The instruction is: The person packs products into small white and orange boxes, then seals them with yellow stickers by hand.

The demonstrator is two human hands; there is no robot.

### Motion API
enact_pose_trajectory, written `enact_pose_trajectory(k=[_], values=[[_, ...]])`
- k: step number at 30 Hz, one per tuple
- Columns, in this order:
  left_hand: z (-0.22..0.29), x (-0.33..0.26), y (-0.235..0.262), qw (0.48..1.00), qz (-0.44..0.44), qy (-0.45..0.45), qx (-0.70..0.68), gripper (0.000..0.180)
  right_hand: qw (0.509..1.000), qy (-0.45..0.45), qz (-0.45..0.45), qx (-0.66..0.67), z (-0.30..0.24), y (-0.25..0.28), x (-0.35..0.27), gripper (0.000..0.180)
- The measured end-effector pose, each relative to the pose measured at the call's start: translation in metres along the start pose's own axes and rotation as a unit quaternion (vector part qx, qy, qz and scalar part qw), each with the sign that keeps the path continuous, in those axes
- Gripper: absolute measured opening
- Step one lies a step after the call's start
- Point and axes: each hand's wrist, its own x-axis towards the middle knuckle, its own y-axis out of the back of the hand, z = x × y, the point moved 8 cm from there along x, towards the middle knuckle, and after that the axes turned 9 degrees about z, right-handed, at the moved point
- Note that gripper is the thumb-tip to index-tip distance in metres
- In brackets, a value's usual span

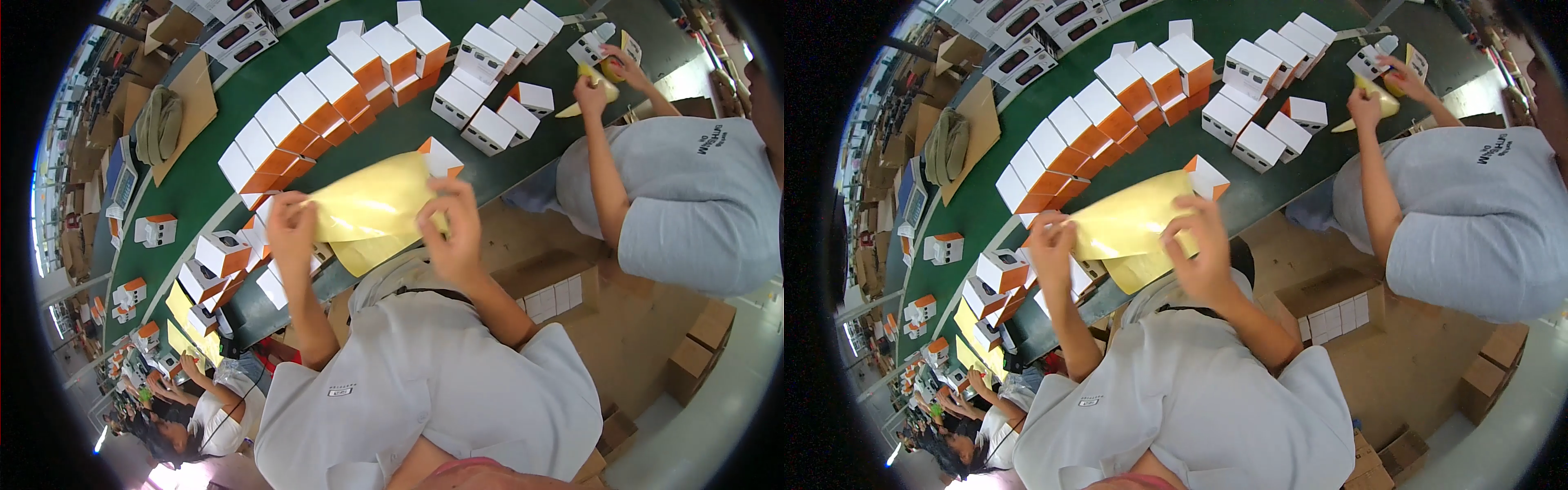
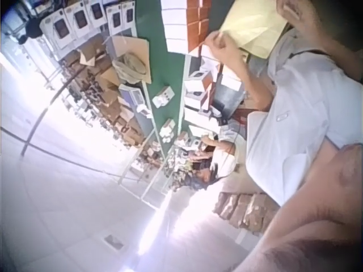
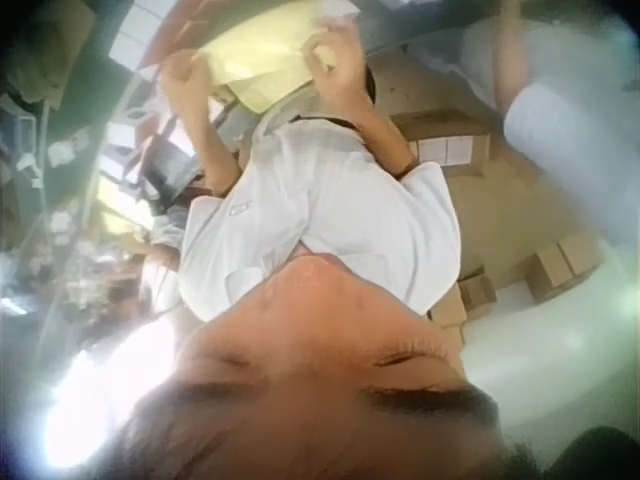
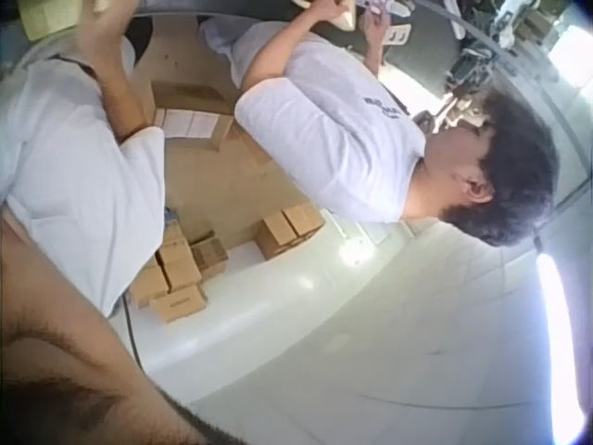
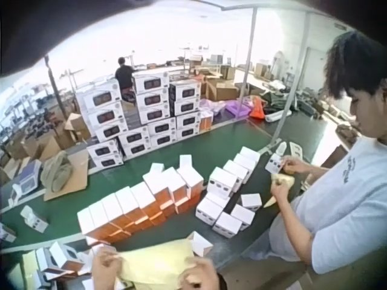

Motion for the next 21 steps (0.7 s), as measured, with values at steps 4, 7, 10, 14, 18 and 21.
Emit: enact_pose_trajectory(k=[4, 7, 10, 14, 18, 21], values=[[-0.022, 0.035, 0.063, 0.973, 0.089, -0.093, 0.193, 0.007, 0.973, -0.21, 0.075, -0.058, 0.124, 0.046, 0.008, 0.008], [-0.004, 0.039, 0.031, 0.919, 0.063, -0.202, 0.332, 0.008, 0.97, -0.158, 0.032, -0.182, 0.166, 0.049, 0.018, 0.012], [0.001, 0.021, -0.043, 0.905, -0.072, -0.278, 0.315, 0.006, 0.945, -0.293, -0.085, -0.117, 0.212, 0.028, 0.011, 0.015], [-0.06, -0.009, -0.148, 0.891, -0.271, -0.178, 0.316, 0.014, 0.944, -0.275, -0.1, -0.151, 0.217, 0.02, 0.016, 0.014], [-0.101, -0.028, -0.214, 0.877, -0.333, -0.129, 0.323, 0.036, 0.945, -0.269, -0.094, -0.159, 0.223, 0.02, 0.018, 0.013], [-0.114, -0.023, -0.23, 0.92, -0.273, -0.069, 0.271, 0.04, 0.94, -0.263, -0.106, -0.191, 0.226, 0.02, 0.02, 0.012]])
